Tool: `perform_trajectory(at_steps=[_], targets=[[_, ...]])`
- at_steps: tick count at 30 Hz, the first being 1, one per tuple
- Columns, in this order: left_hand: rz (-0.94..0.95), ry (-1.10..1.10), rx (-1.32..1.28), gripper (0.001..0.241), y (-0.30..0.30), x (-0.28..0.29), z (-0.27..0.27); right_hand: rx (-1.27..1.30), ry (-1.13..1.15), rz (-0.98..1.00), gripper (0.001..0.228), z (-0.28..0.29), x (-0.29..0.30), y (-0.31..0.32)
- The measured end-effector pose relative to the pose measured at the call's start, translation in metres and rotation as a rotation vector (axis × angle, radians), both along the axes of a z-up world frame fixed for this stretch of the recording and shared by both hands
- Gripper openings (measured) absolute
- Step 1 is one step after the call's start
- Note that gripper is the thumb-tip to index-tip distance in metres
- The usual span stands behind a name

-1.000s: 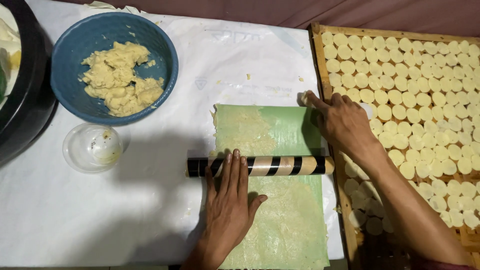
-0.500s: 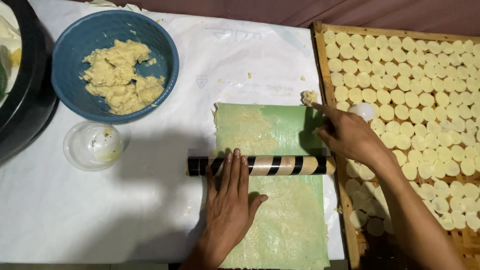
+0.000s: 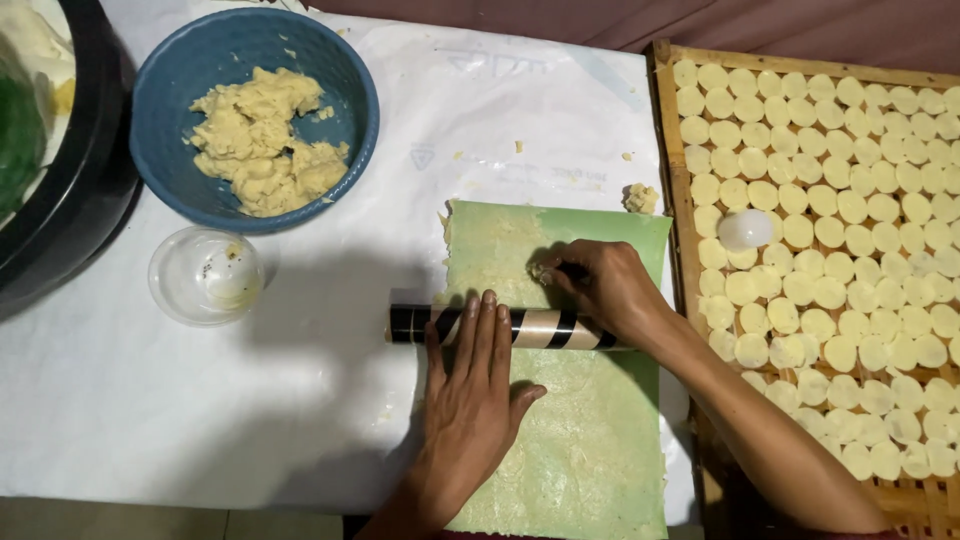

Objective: Flattening dough using a rolling pin and arranging small pieces on a tray for drying or baking.

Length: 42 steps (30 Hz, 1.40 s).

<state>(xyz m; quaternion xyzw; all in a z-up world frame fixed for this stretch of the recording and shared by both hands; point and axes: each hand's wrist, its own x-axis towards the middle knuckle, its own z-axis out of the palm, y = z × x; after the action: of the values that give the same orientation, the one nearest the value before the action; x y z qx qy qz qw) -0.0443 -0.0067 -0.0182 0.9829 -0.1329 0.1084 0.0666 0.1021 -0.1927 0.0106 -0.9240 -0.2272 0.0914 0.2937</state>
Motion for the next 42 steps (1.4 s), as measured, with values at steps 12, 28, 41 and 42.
perform_trajectory(at_steps=[12, 28, 41, 42], targets=[[-0.228, -0.119, -0.243, 0.055, 0.026, 0.047, 0.021, -0.073, -0.098, 0.101, 0.026, 0.002, 0.002, 0.002], [-0.282, -0.262, -0.132, 0.059, 0.031, 0.102, -0.011, -0.289, -0.523, -0.016, 0.024, 0.002, 0.007, -0.022], [-0.28, -0.193, -0.143, 0.049, 0.027, 0.118, -0.005, -0.376, -0.252, -0.125, 0.037, -0.013, 0.02, -0.015], [-0.258, -0.212, -0.12, 0.05, 0.026, 0.121, 0.004, -0.381, -0.178, -0.148, 0.043, -0.008, 0.023, -0.014]])
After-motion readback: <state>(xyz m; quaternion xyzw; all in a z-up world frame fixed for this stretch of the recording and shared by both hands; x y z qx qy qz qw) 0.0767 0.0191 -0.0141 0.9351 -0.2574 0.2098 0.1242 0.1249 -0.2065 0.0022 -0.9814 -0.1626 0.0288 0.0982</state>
